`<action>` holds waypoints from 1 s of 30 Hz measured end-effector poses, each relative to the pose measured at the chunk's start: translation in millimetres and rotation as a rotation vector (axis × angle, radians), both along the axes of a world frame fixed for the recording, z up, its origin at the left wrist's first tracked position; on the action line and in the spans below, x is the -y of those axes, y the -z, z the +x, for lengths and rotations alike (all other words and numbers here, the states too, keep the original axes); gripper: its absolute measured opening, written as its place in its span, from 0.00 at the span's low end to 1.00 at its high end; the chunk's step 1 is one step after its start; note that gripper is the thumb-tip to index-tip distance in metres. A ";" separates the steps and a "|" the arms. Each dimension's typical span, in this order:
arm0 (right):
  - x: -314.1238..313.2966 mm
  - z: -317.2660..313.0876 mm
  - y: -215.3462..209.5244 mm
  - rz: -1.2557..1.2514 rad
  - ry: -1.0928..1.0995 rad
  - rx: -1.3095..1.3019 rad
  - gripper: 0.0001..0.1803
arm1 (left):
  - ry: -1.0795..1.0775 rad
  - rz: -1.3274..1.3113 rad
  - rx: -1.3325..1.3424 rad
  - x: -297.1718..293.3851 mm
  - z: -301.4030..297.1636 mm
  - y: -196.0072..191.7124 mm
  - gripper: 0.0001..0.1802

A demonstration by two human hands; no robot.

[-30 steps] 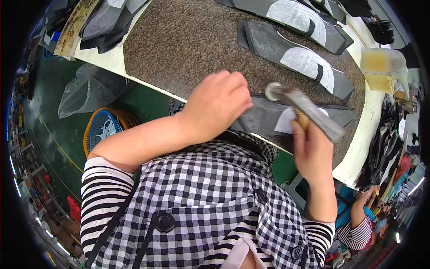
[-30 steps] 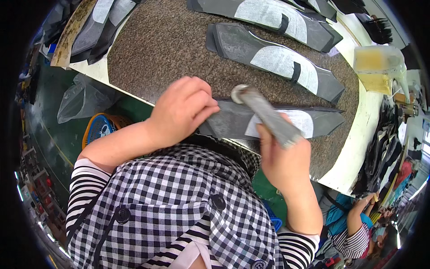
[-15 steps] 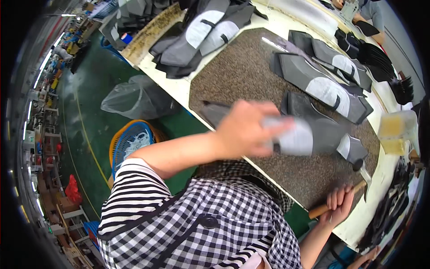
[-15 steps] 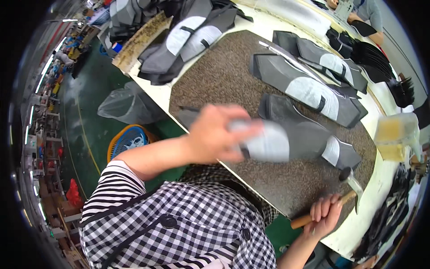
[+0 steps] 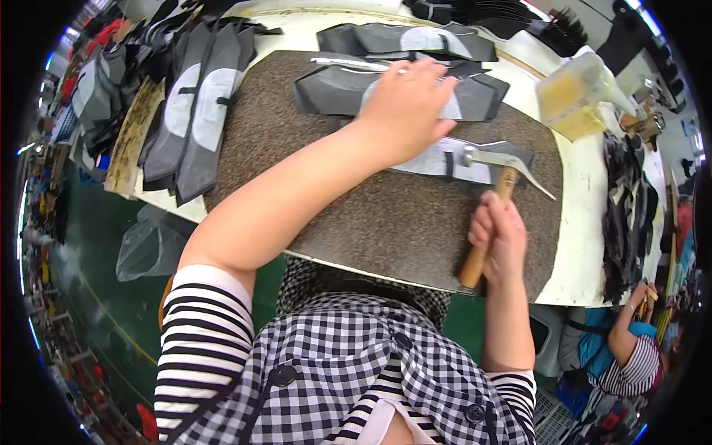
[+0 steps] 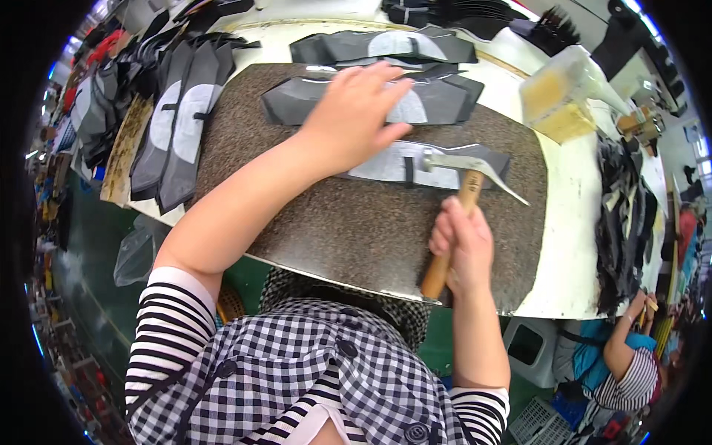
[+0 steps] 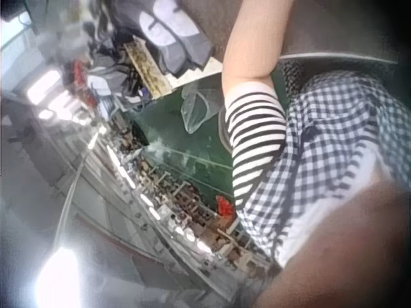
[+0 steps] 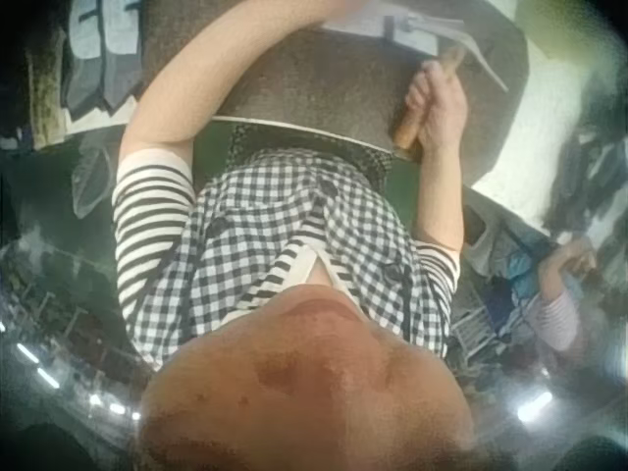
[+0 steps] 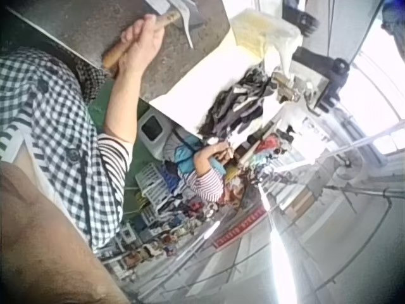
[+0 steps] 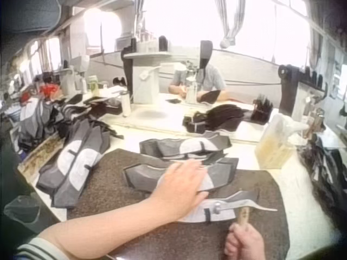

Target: The recorder is trimming and hammering shoe components at a workstation.

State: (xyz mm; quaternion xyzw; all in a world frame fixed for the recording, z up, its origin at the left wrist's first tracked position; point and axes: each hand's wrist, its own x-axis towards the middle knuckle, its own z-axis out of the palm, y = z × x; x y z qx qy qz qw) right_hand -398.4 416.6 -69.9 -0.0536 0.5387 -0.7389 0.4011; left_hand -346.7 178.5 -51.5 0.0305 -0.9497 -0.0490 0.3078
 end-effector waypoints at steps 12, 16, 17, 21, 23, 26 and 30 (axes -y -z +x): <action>28.4 -13.0 4.5 0.081 0.100 -0.079 0.11 | 0.158 0.103 0.023 -5.5 2.7 -62.5 0.29; 21.0 -42.2 8.2 0.057 0.122 -0.208 0.06 | 0.344 0.156 0.385 -21.0 42.9 -74.8 0.31; 13.9 -45.9 9.4 0.030 0.088 -0.247 0.07 | 0.345 0.145 0.438 -26.8 54.0 -74.1 0.31; 2.6 -39.4 -30.3 0.072 0.026 -0.262 0.20 | 0.323 -0.002 0.460 -37.5 82.8 -52.1 0.31; -2.0 -39.3 -35.0 0.076 -0.074 -0.420 0.25 | 0.306 -0.012 0.394 -38.8 87.8 -40.8 0.31; 4.1 -27.9 -47.2 0.221 -0.106 -0.832 0.39 | 0.276 -0.068 0.248 -38.3 89.5 -23.9 0.31; 17.0 -13.6 -82.8 0.318 -0.037 -1.045 0.35 | 0.203 -0.061 0.158 -32.2 95.3 -8.3 0.30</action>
